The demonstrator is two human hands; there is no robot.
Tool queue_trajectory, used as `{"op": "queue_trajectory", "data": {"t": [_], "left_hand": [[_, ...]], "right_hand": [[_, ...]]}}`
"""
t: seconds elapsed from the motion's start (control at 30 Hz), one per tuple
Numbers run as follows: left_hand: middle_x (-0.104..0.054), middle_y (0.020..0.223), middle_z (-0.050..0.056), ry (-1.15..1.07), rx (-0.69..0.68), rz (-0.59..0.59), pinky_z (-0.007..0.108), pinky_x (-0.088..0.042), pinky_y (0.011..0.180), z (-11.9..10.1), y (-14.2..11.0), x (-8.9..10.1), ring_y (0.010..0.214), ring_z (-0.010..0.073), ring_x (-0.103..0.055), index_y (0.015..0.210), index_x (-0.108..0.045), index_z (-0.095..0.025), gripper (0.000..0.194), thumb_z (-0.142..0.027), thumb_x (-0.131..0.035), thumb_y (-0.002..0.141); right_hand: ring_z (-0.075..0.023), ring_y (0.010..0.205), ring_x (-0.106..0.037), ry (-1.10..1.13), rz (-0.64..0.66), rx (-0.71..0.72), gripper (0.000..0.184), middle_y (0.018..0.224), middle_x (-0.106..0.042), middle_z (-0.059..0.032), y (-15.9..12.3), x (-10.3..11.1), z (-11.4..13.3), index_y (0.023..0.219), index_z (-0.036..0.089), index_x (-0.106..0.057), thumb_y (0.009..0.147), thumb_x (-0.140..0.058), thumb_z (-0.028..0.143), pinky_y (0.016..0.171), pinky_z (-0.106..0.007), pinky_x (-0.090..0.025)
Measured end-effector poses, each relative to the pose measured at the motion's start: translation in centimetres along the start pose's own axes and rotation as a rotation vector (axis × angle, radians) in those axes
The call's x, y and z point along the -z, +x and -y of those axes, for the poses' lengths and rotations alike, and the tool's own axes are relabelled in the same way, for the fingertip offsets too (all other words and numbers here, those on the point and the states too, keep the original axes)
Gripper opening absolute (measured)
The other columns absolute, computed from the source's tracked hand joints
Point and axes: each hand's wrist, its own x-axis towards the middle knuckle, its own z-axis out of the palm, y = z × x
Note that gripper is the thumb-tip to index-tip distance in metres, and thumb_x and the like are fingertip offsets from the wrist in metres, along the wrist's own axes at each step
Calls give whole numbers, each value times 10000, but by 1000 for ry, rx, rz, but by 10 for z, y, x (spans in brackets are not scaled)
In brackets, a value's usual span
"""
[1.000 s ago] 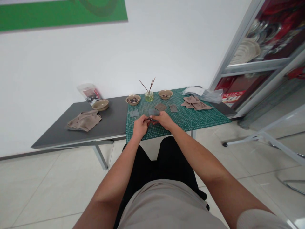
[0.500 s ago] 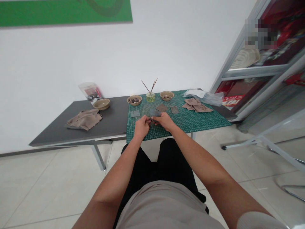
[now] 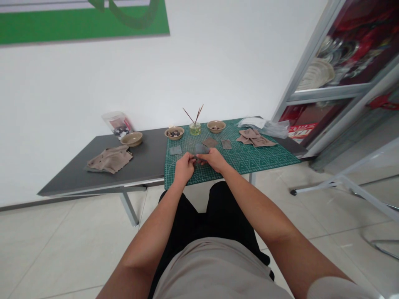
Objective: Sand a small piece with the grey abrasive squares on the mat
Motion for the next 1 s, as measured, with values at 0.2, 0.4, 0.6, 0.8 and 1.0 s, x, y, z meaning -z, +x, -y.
{"op": "queue_trajectory", "data": {"t": [0.2, 0.4, 0.6, 0.8, 1.0], "left_hand": [[-619, 702, -10, -49, 10, -6, 280, -447, 707, 1, 0, 0, 696, 163, -583, 775, -578, -218, 98, -185, -556, 865], [-609, 757, -12, -337, 107, -101, 272, -517, 679, 8, 6, 3, 672, 134, -597, 900, -623, -205, 94, -292, -606, 868], [-658, 833, 20, -527, 134, -108, 298, -574, 710, 16, 10, 2, 741, 143, -648, 1031, -669, -205, 229, -340, -634, 850], [-661, 790, 3, -557, 137, -138, 297, -575, 699, 15, 9, 0, 720, 139, -657, 939, -632, -204, 206, -329, -695, 787], [-608, 698, -31, -609, 136, -167, 276, -548, 662, 10, 6, -1, 650, 121, -616, 911, -617, -201, 218, -314, -724, 757]], "right_hand": [[-154, 624, -644, 33, -163, 31, 279, 721, -683, -26, 7, -3, -7, 816, 170, -648, 684, -792, 370, 564, -278, -530], [-191, 893, -631, -92, -299, 181, 245, 866, -679, -39, 8, 3, -11, 811, 191, -678, 753, -715, 426, 839, -328, -532], [-188, 836, -602, -173, -329, 239, 252, 877, -652, -39, 5, 6, -12, 901, 196, -678, 764, -695, 407, 797, -321, -519], [-148, 753, -627, -48, -304, 222, 606, 1087, -644, -33, 4, 3, -9, 1303, 303, -505, 745, -718, 405, 650, -283, -541], [-188, 927, -657, -76, -145, 172, 711, 1061, -689, -51, 9, 8, -17, 1281, 231, -603, 619, -844, 323, 857, -341, -540]]}}
